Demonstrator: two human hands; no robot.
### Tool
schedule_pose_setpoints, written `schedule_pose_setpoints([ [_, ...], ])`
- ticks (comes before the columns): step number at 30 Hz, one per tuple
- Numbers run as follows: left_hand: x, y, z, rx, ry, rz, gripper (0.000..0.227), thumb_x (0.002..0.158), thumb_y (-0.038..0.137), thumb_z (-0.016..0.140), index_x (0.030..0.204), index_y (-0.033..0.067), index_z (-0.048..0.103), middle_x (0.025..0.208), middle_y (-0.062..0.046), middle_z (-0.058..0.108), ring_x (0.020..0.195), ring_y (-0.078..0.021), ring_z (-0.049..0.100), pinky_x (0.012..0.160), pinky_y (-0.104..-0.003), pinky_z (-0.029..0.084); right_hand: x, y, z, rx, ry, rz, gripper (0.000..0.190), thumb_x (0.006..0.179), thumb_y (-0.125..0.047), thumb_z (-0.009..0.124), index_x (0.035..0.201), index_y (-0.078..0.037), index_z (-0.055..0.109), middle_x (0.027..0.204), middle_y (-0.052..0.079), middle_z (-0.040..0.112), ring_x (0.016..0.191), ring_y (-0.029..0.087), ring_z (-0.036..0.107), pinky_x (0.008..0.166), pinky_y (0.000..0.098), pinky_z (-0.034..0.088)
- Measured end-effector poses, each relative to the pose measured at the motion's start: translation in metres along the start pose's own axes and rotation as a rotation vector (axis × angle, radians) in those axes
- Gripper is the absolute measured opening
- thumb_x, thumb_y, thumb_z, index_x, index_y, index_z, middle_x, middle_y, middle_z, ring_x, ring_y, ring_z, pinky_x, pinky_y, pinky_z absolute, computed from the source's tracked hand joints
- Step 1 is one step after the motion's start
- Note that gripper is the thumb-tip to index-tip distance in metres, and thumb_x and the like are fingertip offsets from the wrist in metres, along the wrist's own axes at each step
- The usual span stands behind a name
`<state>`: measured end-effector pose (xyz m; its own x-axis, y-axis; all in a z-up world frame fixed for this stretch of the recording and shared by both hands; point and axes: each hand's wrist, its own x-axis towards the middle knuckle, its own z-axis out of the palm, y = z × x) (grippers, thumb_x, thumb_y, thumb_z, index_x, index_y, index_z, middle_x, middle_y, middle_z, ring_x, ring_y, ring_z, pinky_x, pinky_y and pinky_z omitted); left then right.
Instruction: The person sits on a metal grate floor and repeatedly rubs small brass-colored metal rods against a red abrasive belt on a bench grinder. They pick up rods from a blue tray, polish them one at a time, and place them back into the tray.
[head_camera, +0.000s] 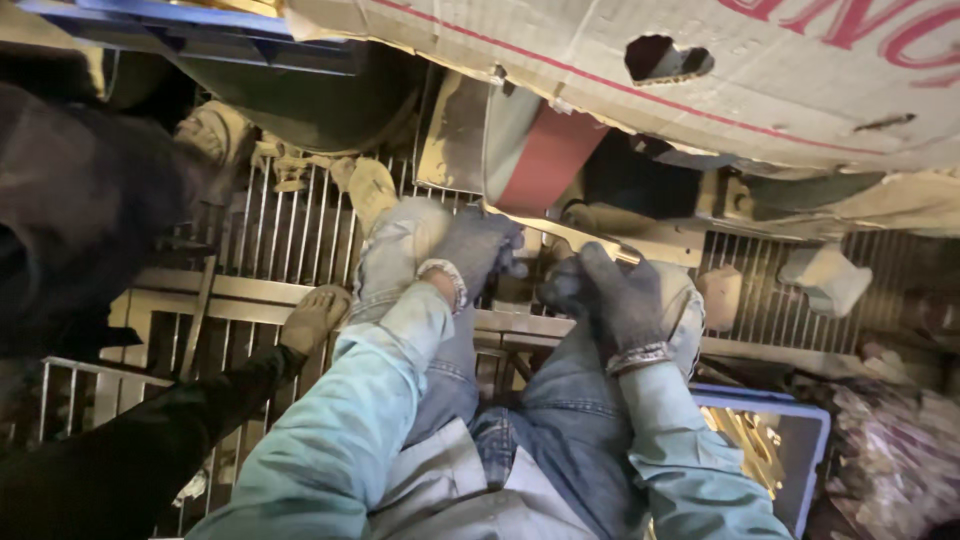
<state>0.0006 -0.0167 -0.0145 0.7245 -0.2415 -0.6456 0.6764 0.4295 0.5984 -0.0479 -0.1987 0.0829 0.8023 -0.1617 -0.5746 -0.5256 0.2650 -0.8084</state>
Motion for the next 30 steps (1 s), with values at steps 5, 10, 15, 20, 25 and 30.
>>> schedule_pose_setpoints([
  [5,0.003,0.001,0.009,0.069,-0.065,0.012,0.018,0.084,0.012,0.066,0.077,-0.0043,0.064,0.066,-0.011,0.061,0.053,-0.0193,0.059,0.056,-0.036,0.063,-0.003,-0.003,-0.009,-0.018,0.057,0.015,0.025,0.095,-0.017,0.069,0.105,0.005,0.066,0.087,0.015,0.074,0.065,0.023,0.070,0.057,0.0330,0.060],
  [10,-0.001,0.016,-0.016,0.045,0.072,-0.010,0.014,0.084,0.011,0.067,0.079,-0.0019,0.064,0.067,-0.010,0.061,0.051,-0.0184,0.057,0.053,-0.036,0.061,0.015,0.003,0.017,-0.091,0.014,0.083,0.029,0.097,-0.019,0.070,0.104,0.009,0.067,0.087,0.015,0.074,0.067,0.023,0.072,0.057,0.0338,0.059],
  [15,-0.025,0.044,-0.072,1.234,0.015,0.657,0.012,0.093,0.008,0.061,0.086,0.0078,0.070,0.067,-0.003,0.066,0.060,-0.0133,0.059,0.058,-0.036,0.055,0.029,0.009,0.059,-0.099,-0.155,0.073,0.030,0.091,-0.018,0.071,0.106,0.007,0.067,0.089,0.015,0.075,0.073,0.026,0.078,0.065,0.0364,0.066],
  [20,-0.037,0.059,-0.078,-0.001,0.229,0.019,0.011,0.088,0.011,0.064,0.084,0.0009,0.061,0.067,-0.006,0.061,0.051,-0.0150,0.055,0.050,-0.034,0.059,0.034,0.015,0.081,-0.130,-0.196,0.105,0.032,0.092,-0.018,0.072,0.110,0.008,0.067,0.091,0.018,0.076,0.074,0.026,0.077,0.068,0.0365,0.065],
  [25,-0.032,0.054,-0.064,0.090,0.170,0.074,0.013,0.088,0.011,0.062,0.084,-0.0014,0.061,0.067,-0.007,0.061,0.052,-0.0151,0.058,0.053,-0.034,0.062,0.038,0.015,0.064,-0.166,-0.180,0.080,0.032,0.093,-0.017,0.071,0.109,0.010,0.067,0.090,0.018,0.076,0.074,0.026,0.078,0.067,0.0364,0.066],
  [30,-0.008,0.022,-0.028,0.177,0.047,0.076,0.014,0.086,0.011,0.061,0.085,-0.0026,0.060,0.066,-0.010,0.060,0.053,-0.0193,0.065,0.055,-0.033,0.063,0.017,0.003,0.027,-0.099,-0.004,0.069,0.031,0.094,-0.020,0.068,0.112,0.006,0.065,0.094,0.018,0.076,0.075,0.026,0.076,0.068,0.0379,0.064],
])
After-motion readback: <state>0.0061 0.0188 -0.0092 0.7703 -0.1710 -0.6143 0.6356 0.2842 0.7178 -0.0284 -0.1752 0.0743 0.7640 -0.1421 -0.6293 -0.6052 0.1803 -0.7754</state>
